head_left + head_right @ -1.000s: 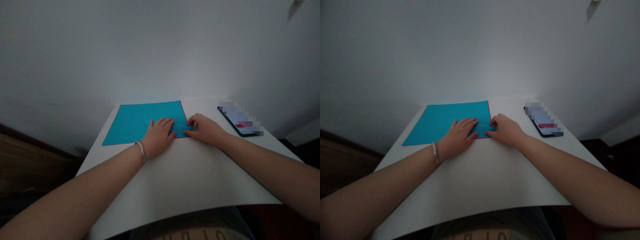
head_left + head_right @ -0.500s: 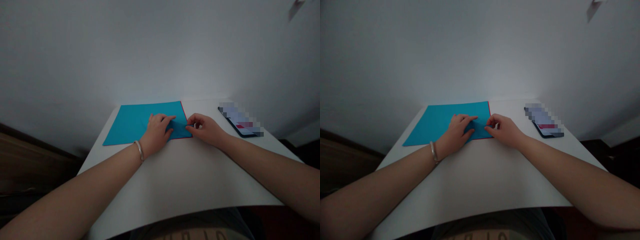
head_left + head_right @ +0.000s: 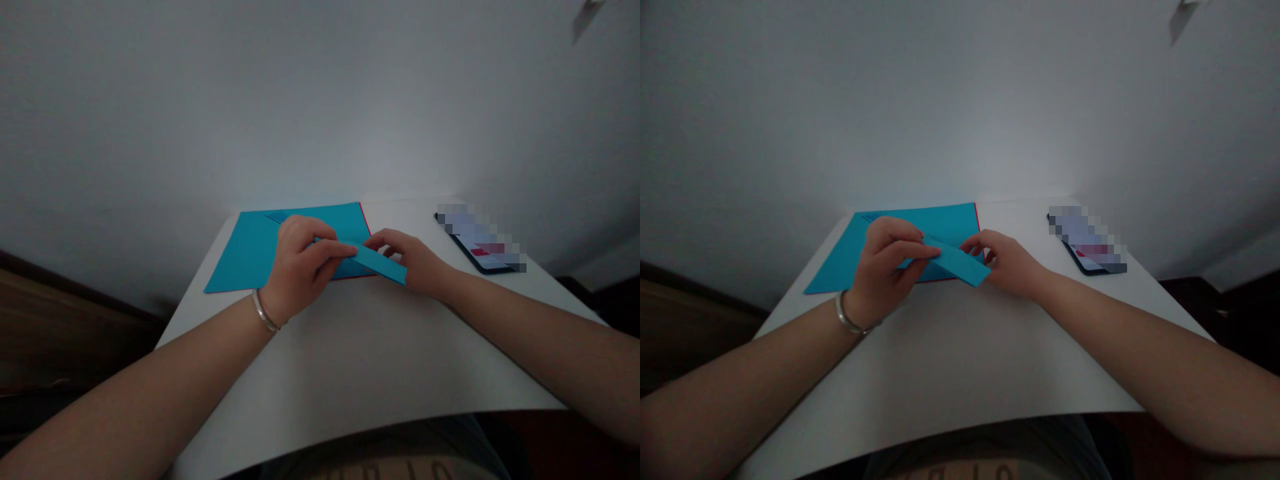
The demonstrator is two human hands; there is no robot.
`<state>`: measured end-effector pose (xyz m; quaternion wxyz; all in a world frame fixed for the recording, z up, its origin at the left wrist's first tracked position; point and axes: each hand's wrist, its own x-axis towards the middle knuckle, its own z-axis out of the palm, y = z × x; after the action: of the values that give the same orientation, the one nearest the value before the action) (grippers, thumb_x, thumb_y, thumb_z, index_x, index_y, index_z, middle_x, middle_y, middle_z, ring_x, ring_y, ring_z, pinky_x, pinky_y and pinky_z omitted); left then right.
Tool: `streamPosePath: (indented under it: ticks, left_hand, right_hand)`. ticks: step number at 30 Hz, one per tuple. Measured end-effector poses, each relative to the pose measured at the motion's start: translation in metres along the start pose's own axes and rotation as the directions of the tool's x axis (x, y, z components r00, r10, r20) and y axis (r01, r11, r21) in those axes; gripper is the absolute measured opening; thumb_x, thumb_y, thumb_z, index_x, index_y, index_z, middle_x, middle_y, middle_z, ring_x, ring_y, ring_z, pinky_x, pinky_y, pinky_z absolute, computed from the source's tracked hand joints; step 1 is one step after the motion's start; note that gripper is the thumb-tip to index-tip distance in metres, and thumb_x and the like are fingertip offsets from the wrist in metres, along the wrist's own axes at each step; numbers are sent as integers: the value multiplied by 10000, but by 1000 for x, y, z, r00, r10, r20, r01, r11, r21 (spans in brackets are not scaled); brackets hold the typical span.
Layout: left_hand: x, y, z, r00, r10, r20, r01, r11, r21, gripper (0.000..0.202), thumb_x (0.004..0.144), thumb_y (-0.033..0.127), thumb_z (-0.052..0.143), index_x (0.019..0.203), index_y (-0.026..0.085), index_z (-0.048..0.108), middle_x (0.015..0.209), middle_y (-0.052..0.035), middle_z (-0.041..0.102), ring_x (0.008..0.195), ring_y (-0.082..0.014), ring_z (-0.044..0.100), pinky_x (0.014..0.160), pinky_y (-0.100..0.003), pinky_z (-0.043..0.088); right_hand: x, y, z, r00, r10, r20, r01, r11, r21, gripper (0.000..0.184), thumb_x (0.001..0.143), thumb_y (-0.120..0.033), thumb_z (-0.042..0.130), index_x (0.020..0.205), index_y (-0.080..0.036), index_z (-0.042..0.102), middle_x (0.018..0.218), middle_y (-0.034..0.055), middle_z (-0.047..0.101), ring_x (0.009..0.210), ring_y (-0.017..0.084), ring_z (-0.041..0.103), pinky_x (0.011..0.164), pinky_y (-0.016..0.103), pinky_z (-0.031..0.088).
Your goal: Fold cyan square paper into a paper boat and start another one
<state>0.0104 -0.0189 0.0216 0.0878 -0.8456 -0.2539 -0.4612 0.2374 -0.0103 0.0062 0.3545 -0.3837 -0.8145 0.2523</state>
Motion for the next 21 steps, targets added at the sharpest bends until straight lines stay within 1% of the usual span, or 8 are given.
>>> streamPosePath:
  ticks: [2, 5, 8, 11, 14, 17, 19, 21]
  left_hand:
    - [-1, 1, 0, 994, 81, 68, -83, 996, 27, 115, 896, 220, 552, 908, 254, 661, 881, -19, 604, 865, -161, 550, 794, -338, 440]
    - [-1, 1, 2, 973, 134, 190, -153, 984, 88, 154, 927, 224, 504, 905, 218, 657, 863, -35, 615, 829, -160, 539, 744, -308, 437]
    - [-2, 0, 5, 925, 144, 351, -209, 966, 154, 183, 938, 222, 478, 903, 198, 656, 840, -45, 608, 787, -165, 514, 704, -288, 430]
    - [-4, -1, 6, 874, 89, 478, -204, 959, 194, 166, 933, 244, 489, 936, 202, 649, 873, -49, 605, 805, -182, 517, 689, -289, 429]
    - [-5, -1, 7, 839, 10, 545, -151, 965, 214, 166, 929, 244, 493, 1005, 204, 635, 974, -59, 613, 854, -190, 540, 692, -287, 437]
    - [-5, -1, 8, 809, -47, 585, -96, 973, 212, 187, 916, 249, 520, 1070, 204, 617, 1054, -58, 616, 896, -197, 562, 701, -291, 453]
    - [-5, -2, 9, 804, -62, 591, -73, 977, 202, 221, 919, 293, 526, 1105, 208, 609, 1089, -59, 620, 924, -201, 572, 726, -301, 463]
    - [-6, -4, 11, 809, -58, 584, -71, 978, 196, 259, 923, 343, 521, 1127, 211, 611, 1117, -67, 622, 950, -203, 576, 755, -313, 468]
  right_hand:
    - [1, 2, 0, 1000, 13, -18, -13, 1000, 6, 246, 745, -218, 627, 991, -212, 620, 990, 62, 653, 838, 177, 620, 644, 299, 505]
    - [2, 6, 1, 995, 87, -38, -87, 996, 21, 218, 764, -213, 602, 981, -212, 621, 975, 58, 669, 801, 171, 635, 654, 315, 517]
    - [3, 12, 2, 988, 152, -35, -149, 985, 84, 185, 787, -213, 569, 964, -216, 624, 911, 43, 689, 801, 172, 653, 725, 346, 531]
    - [3, 18, 3, 985, 172, -14, -168, 973, 158, 177, 801, -229, 549, 956, -217, 633, 891, 36, 701, 854, 172, 662, 798, 355, 525]
    - [5, 20, 0, 980, 195, 30, -197, 973, 124, 161, 812, -295, 553, 904, -217, 660, 865, 32, 702, 833, 180, 658, 778, 345, 515]
    - [5, 17, -4, 974, 218, 62, -222, 973, 59, 248, 855, -392, 502, 907, -217, 670, 814, 24, 680, 750, 178, 634, 662, 315, 493]
    - [4, 15, -6, 970, 225, 96, -227, 974, 10, 273, 846, -415, 517, 969, -219, 661, 728, 4, 647, 657, 162, 602, 578, 289, 456]
    - [2, 14, -5, 967, 223, 121, -218, 975, -50, 286, 797, -379, 588, 1031, -225, 644, 680, -17, 618, 606, 146, 576, 546, 272, 430]
